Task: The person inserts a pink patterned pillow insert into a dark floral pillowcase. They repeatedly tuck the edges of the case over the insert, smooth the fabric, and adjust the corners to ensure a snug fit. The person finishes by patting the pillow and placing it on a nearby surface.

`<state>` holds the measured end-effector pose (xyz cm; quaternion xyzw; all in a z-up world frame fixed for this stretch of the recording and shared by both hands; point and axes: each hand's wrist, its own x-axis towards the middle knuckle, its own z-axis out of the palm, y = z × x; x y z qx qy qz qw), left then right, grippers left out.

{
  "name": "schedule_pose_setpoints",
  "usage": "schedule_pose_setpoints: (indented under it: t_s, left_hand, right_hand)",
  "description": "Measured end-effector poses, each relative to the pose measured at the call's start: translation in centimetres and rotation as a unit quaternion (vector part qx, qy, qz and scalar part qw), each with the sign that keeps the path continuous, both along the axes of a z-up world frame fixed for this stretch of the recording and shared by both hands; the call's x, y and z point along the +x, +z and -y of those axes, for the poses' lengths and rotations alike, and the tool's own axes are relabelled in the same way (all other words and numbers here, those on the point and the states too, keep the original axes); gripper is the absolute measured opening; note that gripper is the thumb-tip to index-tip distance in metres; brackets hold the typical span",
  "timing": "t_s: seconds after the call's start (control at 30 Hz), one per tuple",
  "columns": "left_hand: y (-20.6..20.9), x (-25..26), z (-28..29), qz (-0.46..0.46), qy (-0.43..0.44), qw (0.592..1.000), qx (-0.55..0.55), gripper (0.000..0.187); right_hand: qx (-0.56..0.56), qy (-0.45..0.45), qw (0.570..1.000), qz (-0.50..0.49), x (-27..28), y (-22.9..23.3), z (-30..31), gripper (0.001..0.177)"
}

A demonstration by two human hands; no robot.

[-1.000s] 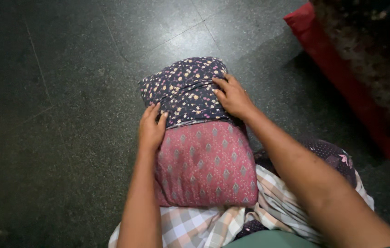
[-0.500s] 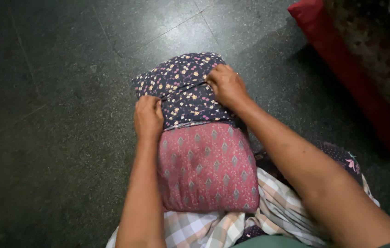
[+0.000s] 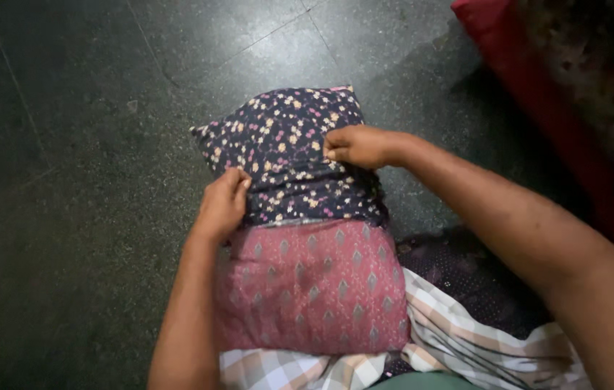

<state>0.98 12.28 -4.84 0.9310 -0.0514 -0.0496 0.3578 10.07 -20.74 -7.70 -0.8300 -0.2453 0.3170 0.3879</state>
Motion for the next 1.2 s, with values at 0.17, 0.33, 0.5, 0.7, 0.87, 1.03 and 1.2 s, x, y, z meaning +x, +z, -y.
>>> schedule_pose_setpoints:
  t_s: [0.17, 0.33, 0.5, 0.7, 0.87, 1.03, 1.2]
  left_hand:
    - [1.4, 0.9, 3.6, 0.134, -0.054, 0.989, 0.021, 0.026]
    - [0.6, 1.4, 6.0, 0.184, -0.066, 0.98, 0.028, 0.009]
    - [-1.0, 2.4, 6.0, 0.098, -0.013, 0.995, -0.012, 0.01]
    - [-1.0, 1.3, 5.6, -0.108, -0.087, 0.988, 0.062, 0.027]
    - [-0.4, 0.3, 6.0, -0.106, -0.1, 0.986, 0.082, 0.032]
    - [-0.1, -1.7, 6.5, -0.114, -0.14, 0.981, 0.073, 0.031]
    - [0.0, -3.2, 7.0, -0.135, -0.156, 0.972, 0.115, 0.032]
  right_hand:
    - [-0.008, -0.036, 0.999, 0.006, -1.1, -0.3, -1.0, 0.024]
    - [0.078, -0.06, 0.995, -0.009, -1.3, 0.3, -0.6, 0.023]
    - [-0.031, -0.073, 0.997, 0.018, -2.2, 2.8, -1.5, 0.038]
    - [-0.092, 0.049, 0.992, 0.067, -3.7, 2.5, -2.8, 0.047]
    - [-0.093, 0.053, 0.993, 0.039, -4.3, 1.8, -2.4, 0.047]
    - [-0.067, 0.095, 0.993, 0.002, -6.0, 1.5, -1.6, 0.048]
    - [-0.127, 0.111, 0.986, 0.011, -7.9, 2.2, -2.0, 0.046]
